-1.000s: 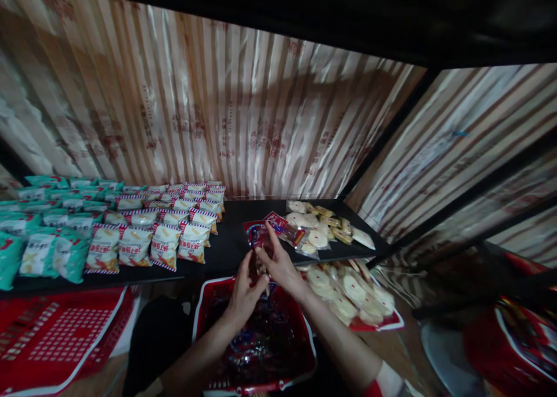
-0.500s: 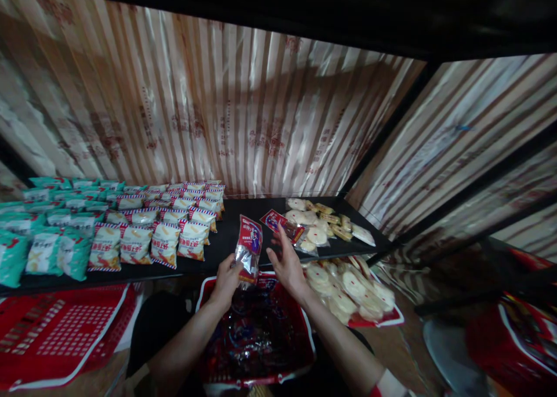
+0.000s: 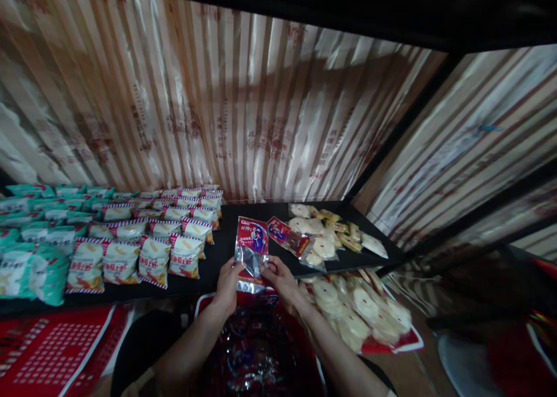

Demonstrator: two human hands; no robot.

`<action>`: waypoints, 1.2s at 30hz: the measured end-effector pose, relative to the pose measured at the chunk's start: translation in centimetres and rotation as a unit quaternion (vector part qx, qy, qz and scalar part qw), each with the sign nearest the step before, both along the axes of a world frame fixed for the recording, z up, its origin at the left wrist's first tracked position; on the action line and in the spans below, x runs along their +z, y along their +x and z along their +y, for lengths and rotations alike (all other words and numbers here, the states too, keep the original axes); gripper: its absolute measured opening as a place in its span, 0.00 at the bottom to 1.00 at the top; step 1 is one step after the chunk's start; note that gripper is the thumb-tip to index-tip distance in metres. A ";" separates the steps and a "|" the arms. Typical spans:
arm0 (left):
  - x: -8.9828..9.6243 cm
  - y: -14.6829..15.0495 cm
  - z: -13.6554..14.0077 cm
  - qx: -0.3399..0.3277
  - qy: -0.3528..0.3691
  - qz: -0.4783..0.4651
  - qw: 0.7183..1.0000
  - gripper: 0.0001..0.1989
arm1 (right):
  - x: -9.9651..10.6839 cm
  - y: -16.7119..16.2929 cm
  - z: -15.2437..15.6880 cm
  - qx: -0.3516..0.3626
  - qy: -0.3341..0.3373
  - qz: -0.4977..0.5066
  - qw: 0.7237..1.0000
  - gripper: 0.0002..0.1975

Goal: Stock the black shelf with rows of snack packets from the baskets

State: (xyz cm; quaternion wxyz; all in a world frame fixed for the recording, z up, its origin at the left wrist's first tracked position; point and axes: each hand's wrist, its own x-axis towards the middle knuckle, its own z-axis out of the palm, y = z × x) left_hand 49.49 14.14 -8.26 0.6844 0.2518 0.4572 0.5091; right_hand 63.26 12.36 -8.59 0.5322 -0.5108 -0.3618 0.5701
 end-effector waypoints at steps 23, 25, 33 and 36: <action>-3.0 0.4 6.3 0.048 0.028 0.108 0.993 0.17 | -2.8 1.5 7.2 -0.085 0.088 -0.290 0.949 0.24; -2.7 -0.1 6.1 0.031 0.075 0.161 0.984 0.16 | -1.2 1.9 6.8 -0.079 0.181 -0.421 0.885 0.25; 3.0 -2.9 4.2 -0.168 0.335 0.483 0.791 0.17 | 5.3 3.2 5.2 0.134 0.346 -0.616 0.695 0.19; 5.7 -3.7 3.8 -0.187 0.383 0.547 0.720 0.18 | 6.2 4.0 4.7 0.173 0.296 -0.590 0.731 0.04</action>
